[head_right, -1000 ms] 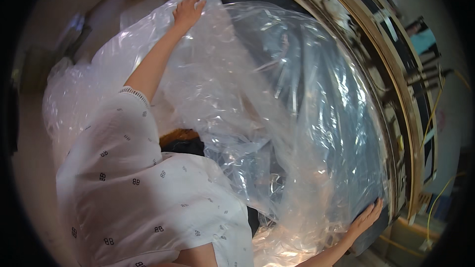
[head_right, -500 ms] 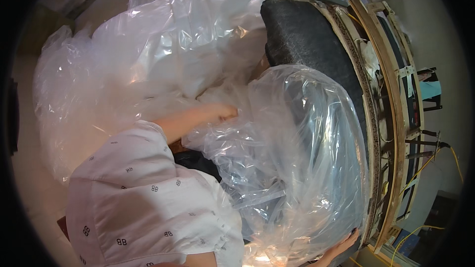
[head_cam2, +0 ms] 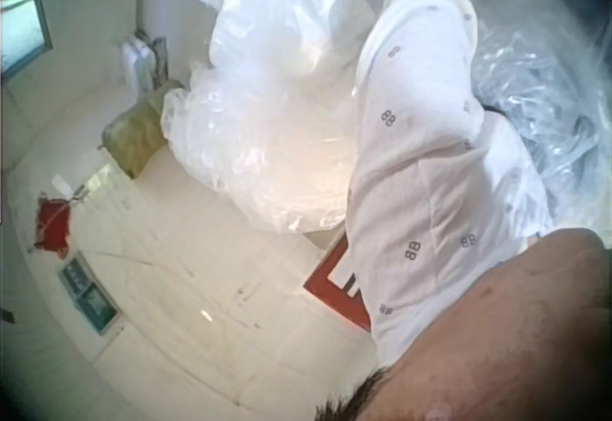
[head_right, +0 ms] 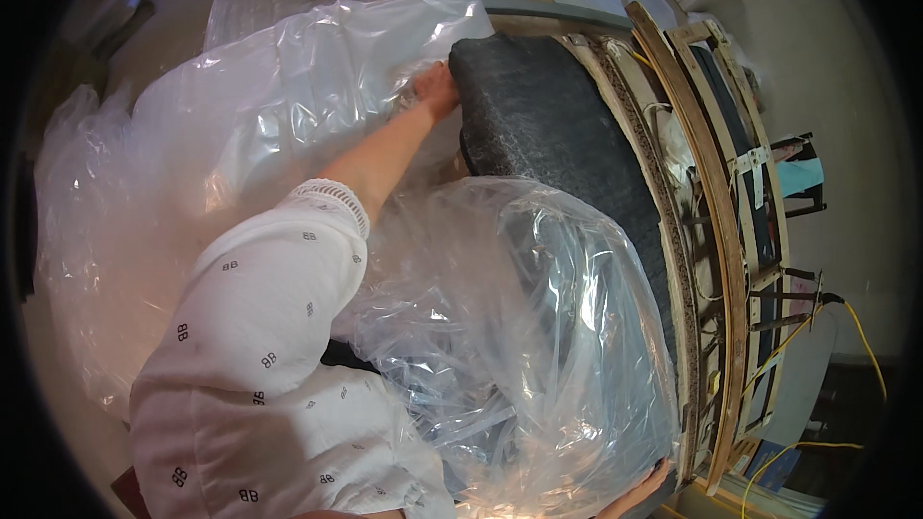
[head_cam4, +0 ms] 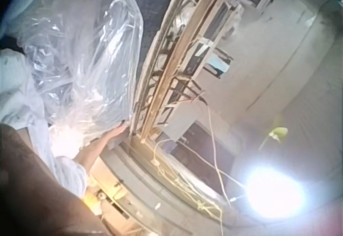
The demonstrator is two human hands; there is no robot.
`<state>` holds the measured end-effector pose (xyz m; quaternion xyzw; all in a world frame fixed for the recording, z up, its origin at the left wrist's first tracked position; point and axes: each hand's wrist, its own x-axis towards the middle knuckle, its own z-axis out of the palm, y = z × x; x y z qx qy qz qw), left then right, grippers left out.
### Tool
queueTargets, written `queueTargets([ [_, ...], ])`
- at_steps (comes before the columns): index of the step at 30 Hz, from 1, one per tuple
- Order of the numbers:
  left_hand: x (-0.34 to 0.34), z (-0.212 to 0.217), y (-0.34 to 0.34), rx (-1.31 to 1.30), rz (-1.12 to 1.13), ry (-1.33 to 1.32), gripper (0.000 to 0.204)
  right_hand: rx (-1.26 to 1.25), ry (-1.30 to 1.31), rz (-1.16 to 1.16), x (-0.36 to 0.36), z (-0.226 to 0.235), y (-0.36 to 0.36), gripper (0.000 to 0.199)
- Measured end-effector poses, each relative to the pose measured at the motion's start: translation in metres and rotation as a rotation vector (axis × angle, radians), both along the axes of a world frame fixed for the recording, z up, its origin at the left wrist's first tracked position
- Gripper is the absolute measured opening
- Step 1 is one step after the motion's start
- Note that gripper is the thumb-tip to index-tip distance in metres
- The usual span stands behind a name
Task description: The recorder is wrapping an industrial product in clear plastic film and securing the edges.
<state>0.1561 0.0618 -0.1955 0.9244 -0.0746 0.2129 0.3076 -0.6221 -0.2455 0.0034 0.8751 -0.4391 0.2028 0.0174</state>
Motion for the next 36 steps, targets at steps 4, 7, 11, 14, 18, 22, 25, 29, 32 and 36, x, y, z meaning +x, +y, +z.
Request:
queueTargets([
  [4,0.006,0.011,0.044,0.187,-0.075,0.311,0.02,0.024,0.03,-0.042,0.012,0.006,0.007,0.048],
  [7,0.0,0.011,0.093,0.187,-0.05,0.325,0.022,0.023,0.051,-0.051,0.006,0.008,0.0,0.049],
  [11,-0.001,0.027,0.165,-0.535,-0.078,0.358,0.013,0.147,-0.018,-0.03,0.012,0.015,0.0,0.047],
  [14,-0.019,0.072,0.178,-1.285,-0.169,0.524,0.01,0.309,-0.261,-0.106,0.016,0.039,-0.013,0.044],
  [18,-0.06,0.131,0.214,-1.9,-0.306,0.552,0.01,0.333,-0.481,-0.015,0.089,0.103,0.021,0.043],
  [22,-0.083,0.118,0.273,-1.73,-0.7,0.566,0.01,0.318,-0.468,0.265,0.175,0.137,0.076,0.04],
  [25,-0.106,0.14,0.265,-1.552,-0.157,0.608,0.013,0.345,-0.386,0.446,0.239,0.144,0.112,0.037],
  [29,-0.161,0.215,0.272,-1.727,-0.32,0.41,0.016,0.781,-0.498,0.706,0.333,0.152,0.201,0.029],
  [32,-0.175,0.209,0.266,-1.729,-0.211,0.526,0.021,1.155,-0.432,0.898,0.398,0.141,0.258,0.026],
  [36,-0.261,0.259,0.253,-1.868,-0.366,0.642,0.026,1.265,-0.461,1.026,0.456,0.105,0.324,0.036],
])
